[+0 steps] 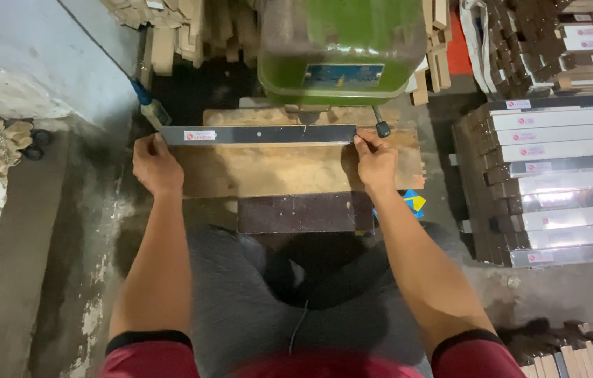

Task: Punching holes into long strips using a manual or semi-automatic punching machine in a workshop environment.

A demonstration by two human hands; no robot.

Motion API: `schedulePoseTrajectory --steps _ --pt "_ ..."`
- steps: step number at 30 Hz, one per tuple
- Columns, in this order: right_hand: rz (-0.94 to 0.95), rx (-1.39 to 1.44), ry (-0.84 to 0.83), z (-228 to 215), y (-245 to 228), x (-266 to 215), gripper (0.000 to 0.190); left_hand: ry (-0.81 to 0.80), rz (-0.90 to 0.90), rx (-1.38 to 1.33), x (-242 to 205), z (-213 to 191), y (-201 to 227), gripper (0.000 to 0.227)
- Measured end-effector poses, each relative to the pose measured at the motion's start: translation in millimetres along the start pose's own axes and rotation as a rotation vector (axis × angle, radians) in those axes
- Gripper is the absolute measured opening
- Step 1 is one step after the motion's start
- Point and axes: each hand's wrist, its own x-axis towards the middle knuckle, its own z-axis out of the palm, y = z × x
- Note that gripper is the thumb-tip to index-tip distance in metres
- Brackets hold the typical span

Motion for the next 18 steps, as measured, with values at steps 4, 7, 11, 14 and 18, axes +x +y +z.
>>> schedulePoseTrajectory --steps 4,7,11,14,18 --pt "-0.049 -0.061 0.002 -2.0 -2.5 0.5 0.012 0.152 0.115 -0.007 -5.0 15.6 1.4 0.023" --pt "-0.019 -0.079 0.005 -29.6 -40.5 -17.3 0.028 0.345 0.428 0.165 -34.3 5.7 56.2 0.03" --pt "-0.01 -0.052 -0.108 -84.5 -143.0 -26.2 0.035 0.123 0.605 0.227 -77.2 34.3 86.2 0.033" --pt "-0.032 -0.078 -0.328 -106.5 -172.6 -24.4 0.049 -0.23 0.868 0.295 -101.9 64.1 94.8 0.039" --pt "-0.138 -0.194 -0.535 -104.6 -181.9 -20.6 0.029 -0.116 1.023 0.152 -103.7 108.4 80.8 0.028"
